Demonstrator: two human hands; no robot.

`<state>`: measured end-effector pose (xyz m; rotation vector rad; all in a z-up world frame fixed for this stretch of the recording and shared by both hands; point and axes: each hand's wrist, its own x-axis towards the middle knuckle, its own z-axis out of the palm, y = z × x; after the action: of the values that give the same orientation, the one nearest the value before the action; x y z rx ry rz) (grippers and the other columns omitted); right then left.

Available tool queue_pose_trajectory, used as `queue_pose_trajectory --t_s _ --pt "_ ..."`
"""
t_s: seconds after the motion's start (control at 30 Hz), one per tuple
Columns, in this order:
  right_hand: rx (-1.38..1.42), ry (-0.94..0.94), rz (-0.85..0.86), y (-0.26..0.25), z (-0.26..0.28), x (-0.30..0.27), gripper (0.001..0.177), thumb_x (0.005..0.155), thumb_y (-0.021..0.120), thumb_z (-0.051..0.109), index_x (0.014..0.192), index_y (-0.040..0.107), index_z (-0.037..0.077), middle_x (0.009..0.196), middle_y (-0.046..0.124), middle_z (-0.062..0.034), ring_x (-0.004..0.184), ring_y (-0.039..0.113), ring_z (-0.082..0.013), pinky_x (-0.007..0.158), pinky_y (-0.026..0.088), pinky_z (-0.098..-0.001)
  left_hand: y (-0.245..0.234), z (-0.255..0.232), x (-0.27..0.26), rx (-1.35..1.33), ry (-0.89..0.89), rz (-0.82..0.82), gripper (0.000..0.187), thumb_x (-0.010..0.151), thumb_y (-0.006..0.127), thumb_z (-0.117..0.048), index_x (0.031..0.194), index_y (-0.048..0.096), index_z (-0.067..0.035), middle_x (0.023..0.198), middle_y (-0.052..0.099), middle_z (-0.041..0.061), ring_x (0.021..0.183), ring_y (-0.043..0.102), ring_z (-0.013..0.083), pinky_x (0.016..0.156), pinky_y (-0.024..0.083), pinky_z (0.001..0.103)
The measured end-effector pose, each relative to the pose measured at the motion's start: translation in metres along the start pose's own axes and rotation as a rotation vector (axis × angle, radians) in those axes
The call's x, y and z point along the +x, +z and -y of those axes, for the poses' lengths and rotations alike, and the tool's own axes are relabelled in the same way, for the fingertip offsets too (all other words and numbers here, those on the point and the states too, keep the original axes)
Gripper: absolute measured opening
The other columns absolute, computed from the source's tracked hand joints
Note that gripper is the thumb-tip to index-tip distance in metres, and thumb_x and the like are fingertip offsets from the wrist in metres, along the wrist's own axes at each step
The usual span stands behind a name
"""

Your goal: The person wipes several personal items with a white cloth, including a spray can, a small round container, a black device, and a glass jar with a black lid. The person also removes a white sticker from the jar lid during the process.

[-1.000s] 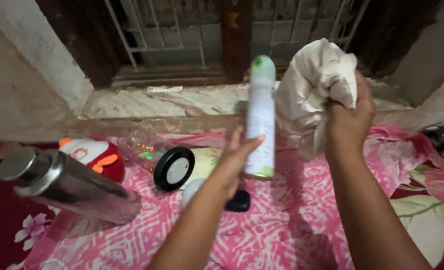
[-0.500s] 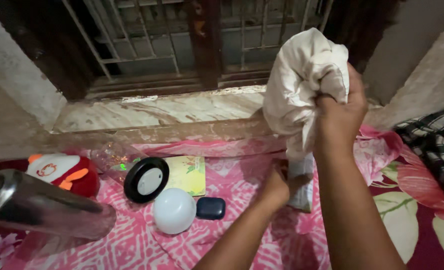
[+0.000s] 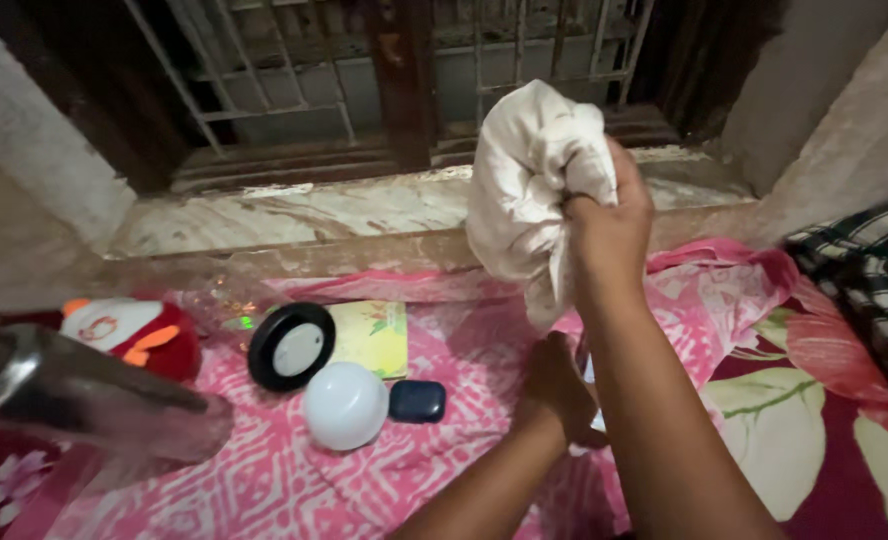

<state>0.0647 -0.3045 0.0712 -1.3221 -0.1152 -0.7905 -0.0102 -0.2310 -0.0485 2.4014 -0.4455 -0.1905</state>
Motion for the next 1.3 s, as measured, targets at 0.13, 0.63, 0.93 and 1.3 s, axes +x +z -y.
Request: queue_pose_trajectory --t_s 0.13,0.63,0.93,1.3 --pt "0.033 0.065 0.075 0.014 -0.004 -0.015 0.065 0.075 0.053 -0.012 0.137 0.062 0.003 0.122 0.071 -0.0063 0.11 0.067 -0.0168 0.097 0.052 -0.027 -0.037 0.02 -0.016 -0.19 -0.085 -0.263 0.065 0.074 0.082 -0.03 0.129 0.057 -0.004 0.122 0.065 0.024 0.115 0.063 0.0425 0.095 0.051 0.049" --pt "0.107 0.359 0.178 0.037 -0.037 -0.134 0.065 0.071 0.054 -0.01 0.134 0.061 0.003 0.119 0.072 -0.0095 0.108 0.069 -0.0222 0.096 0.054 -0.0326 -0.193 0.164 -0.101 -0.073 0.044 -0.563 0.053 0.069 0.087 -0.024 0.114 0.065 -0.006 0.112 0.068 0.016 0.105 0.069 0.0317 0.09 0.055 0.041" --pt "0.14 0.337 0.135 0.006 -0.054 -0.149 0.068 0.069 0.053 -0.01 0.135 0.062 0.003 0.121 0.072 -0.0087 0.112 0.068 -0.0218 0.099 0.052 -0.0328 -0.165 0.17 -0.113 0.102 -0.014 -0.371 0.085 0.062 0.094 -0.041 0.13 0.058 -0.004 0.124 0.063 0.025 0.114 0.062 0.0416 0.097 0.05 0.048" --pt "0.087 0.424 0.072 0.005 -0.069 -0.149 0.069 0.069 0.054 -0.009 0.136 0.064 0.004 0.118 0.073 -0.008 0.109 0.068 -0.0209 0.096 0.052 -0.029 -0.175 0.156 -0.112 0.185 -0.219 -0.174 0.112 0.054 0.098 -0.018 0.149 0.038 -0.016 0.139 0.051 0.024 0.124 0.057 0.0424 0.103 0.05 0.047"
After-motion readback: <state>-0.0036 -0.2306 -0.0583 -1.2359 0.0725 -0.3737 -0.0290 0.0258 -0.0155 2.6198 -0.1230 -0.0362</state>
